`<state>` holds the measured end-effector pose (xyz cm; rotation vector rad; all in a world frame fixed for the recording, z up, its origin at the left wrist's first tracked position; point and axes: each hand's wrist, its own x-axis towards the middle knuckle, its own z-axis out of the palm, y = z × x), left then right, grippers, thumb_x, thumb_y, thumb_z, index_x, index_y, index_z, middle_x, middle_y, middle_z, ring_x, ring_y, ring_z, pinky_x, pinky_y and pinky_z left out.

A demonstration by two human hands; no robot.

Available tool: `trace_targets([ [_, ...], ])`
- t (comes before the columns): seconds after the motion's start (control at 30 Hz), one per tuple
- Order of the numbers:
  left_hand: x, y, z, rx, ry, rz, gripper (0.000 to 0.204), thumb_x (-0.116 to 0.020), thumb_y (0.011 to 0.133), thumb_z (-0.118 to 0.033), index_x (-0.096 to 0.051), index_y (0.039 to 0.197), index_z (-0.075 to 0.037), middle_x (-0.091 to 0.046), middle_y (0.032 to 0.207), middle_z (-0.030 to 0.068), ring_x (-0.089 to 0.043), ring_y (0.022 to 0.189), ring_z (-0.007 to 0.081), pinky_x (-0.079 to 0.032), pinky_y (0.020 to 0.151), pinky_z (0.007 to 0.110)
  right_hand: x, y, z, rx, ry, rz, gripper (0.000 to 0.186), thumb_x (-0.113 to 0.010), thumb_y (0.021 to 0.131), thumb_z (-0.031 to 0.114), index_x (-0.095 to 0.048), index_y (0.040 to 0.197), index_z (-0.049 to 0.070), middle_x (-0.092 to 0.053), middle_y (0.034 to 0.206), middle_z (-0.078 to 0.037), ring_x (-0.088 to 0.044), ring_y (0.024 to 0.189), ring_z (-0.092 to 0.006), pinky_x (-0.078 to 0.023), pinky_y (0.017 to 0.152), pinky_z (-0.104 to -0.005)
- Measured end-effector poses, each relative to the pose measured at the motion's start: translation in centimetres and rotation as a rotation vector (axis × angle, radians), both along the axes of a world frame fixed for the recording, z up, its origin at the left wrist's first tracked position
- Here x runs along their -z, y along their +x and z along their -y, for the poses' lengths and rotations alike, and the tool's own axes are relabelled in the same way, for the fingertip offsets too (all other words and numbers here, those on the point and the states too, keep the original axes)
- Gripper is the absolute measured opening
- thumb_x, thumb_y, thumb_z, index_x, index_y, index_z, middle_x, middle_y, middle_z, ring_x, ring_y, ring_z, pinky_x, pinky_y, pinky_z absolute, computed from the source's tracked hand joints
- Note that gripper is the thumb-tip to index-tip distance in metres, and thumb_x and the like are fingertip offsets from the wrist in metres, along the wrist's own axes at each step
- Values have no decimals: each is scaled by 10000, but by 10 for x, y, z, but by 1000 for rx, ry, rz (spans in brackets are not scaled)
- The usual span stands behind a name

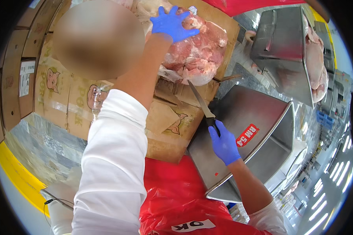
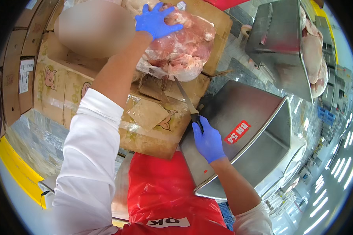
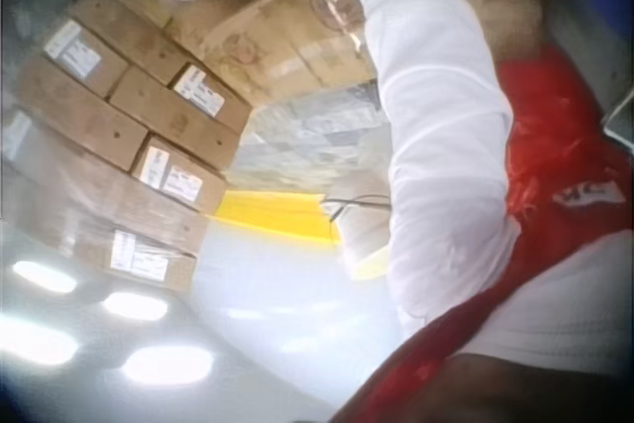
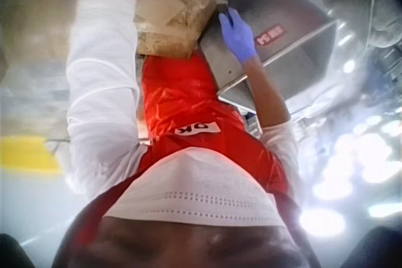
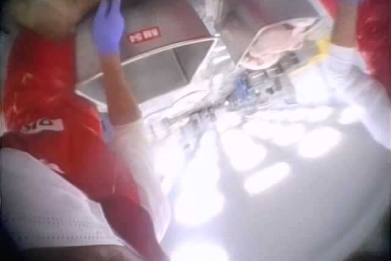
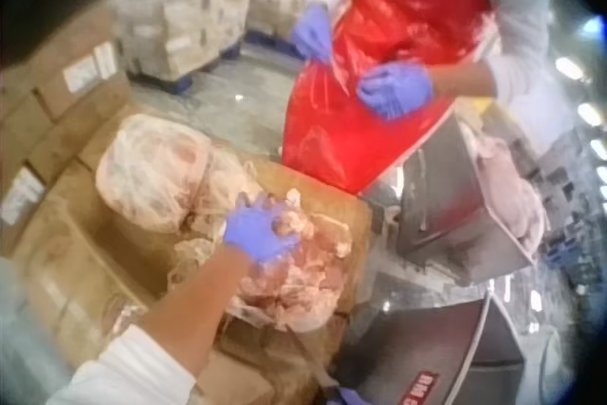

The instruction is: The person uses a knife to trim fat and connective tissue from large cuts of raw meat placed on cardboard boxes. They remove trimmed pieces by hand and place them into a metal bin. The person then moves to a stack of boxes and opens one to retrieve another wrapped meat portion.

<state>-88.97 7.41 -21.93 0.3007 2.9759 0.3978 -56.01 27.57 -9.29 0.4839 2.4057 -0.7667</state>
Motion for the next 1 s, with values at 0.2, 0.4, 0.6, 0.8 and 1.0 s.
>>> trace_targets([
  [0.2, -9, -24, -12, -44, -7, 119, 927, -601, 713, -845, -448, 1508, -394, -365, 1609, -6, -323, 1434, 451, -395, 1085, 662, -11, 4, 29, 131, 11, 0, 388, -564, 1015, 280, -555, 1354, 92, -698, 940, -275, -663, 883, -483, -533, 747, -535],
  [0.4, -16, -26, -18, -49, -1, 165, 922, -615, 717, -830, -460, 1502, -372, -371, 1602, 21, -324, 1418, 476, -392, 1069, 681, -10, 8, 47, 286, 20, 86, 406, -573, 1006, 291, -546, 1363, 100, -701, 938, -281, -672, 889, -479, -540, 757, -530],
  [0.6, -17, -23, -23, -61, -33, 127, 923, -620, 723, -818, -454, 1506, -359, -374, 1592, 48, -319, 1416, 485, -371, 1048, 718, -11, -16, 74, 187, 128, 142, 373, -557, 1001, 304, -555, 1304, 85, -698, 860, -279, -673, 808, -493, -545, 719, -561],
  [0.8, -17, -24, -17, -60, -6, 93, 890, -621, 731, -806, -477, 1485, -355, -407, 1565, 50, -351, 1404, 474, -392, 1032, 711, 2, -29, 7, -182, 194, 4, 330, -589, 984, 316, -577, 1205, 71, -680, 770, -264, -667, 735, -476, -536, 672, -576],
  [1.0, -5, -24, -10, -60, 1, 22, 902, -616, 723, -827, -497, 1473, -339, -424, 1560, 60, -366, 1408, 464, -425, 1045, 665, 15, -119, -105, -726, 132, -54, 391, -606, 980, 334, -592, 1299, 108, -711, 943, -218, -682, 836, -433, -550, 735, -524],
])
